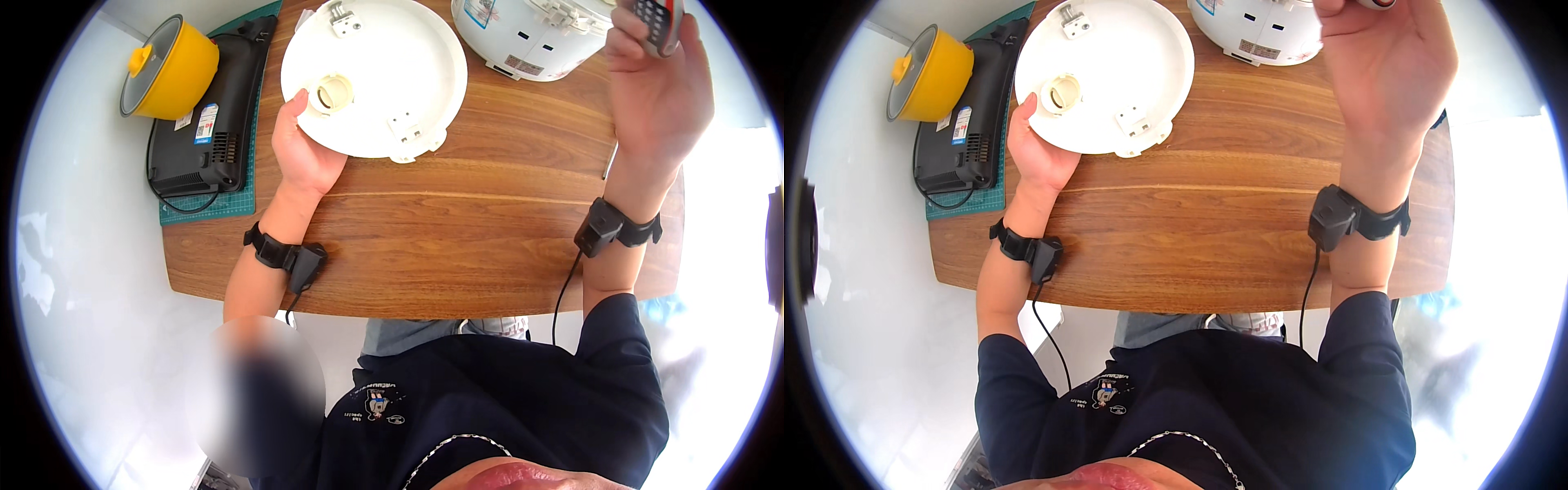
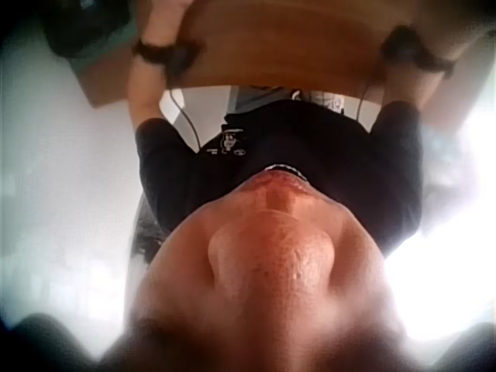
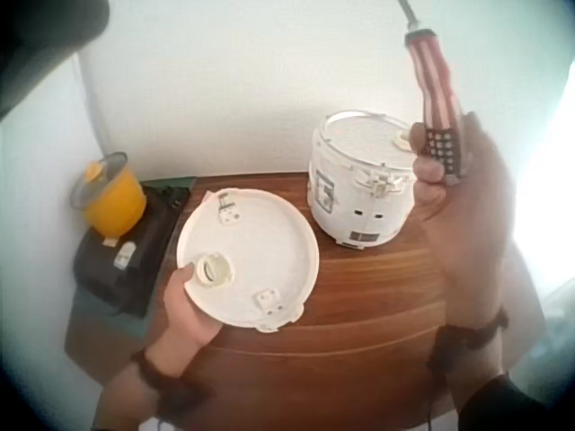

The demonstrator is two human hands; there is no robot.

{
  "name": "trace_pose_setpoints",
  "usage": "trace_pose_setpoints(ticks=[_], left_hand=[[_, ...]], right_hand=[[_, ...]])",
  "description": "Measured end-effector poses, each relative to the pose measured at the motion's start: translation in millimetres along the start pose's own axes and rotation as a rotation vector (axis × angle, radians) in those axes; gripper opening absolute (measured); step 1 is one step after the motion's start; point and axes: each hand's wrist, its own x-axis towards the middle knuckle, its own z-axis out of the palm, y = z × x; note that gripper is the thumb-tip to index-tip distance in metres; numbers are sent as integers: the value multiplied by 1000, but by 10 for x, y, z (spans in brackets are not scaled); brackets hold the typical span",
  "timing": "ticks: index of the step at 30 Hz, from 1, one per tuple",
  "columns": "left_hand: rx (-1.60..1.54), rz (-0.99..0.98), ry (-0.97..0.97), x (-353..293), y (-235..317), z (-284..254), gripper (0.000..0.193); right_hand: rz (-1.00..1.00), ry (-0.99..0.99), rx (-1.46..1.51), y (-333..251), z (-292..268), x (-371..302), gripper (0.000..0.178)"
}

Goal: The person assembles a white kitchen appliance by hand and with a screwdriver. They place a circular metal plate onto the base, secure it with screws, then attach a white plastic lid and fasten additional screws to complete the assembly.

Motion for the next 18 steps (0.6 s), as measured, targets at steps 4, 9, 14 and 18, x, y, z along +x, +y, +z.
trace_pose_setpoints(ticks=[4, 9, 14, 18], left_hand=[[-65, -37, -62, 49, -5, -66, 65], [-64, -30, -66, 56, -48, -69, 66], [-27, -41, -56, 53, -84, -25, 63], [-11, -43, -22, 99, -107, -42, 63]], right_hand=[[429, -449, 779, -177, -487, 253, 39], [100, -58, 454, -564, -374, 114, 13], [241, 142, -370, -797, -1491, 252, 18], [428, 351, -871, -543, -2473, 471, 27]])
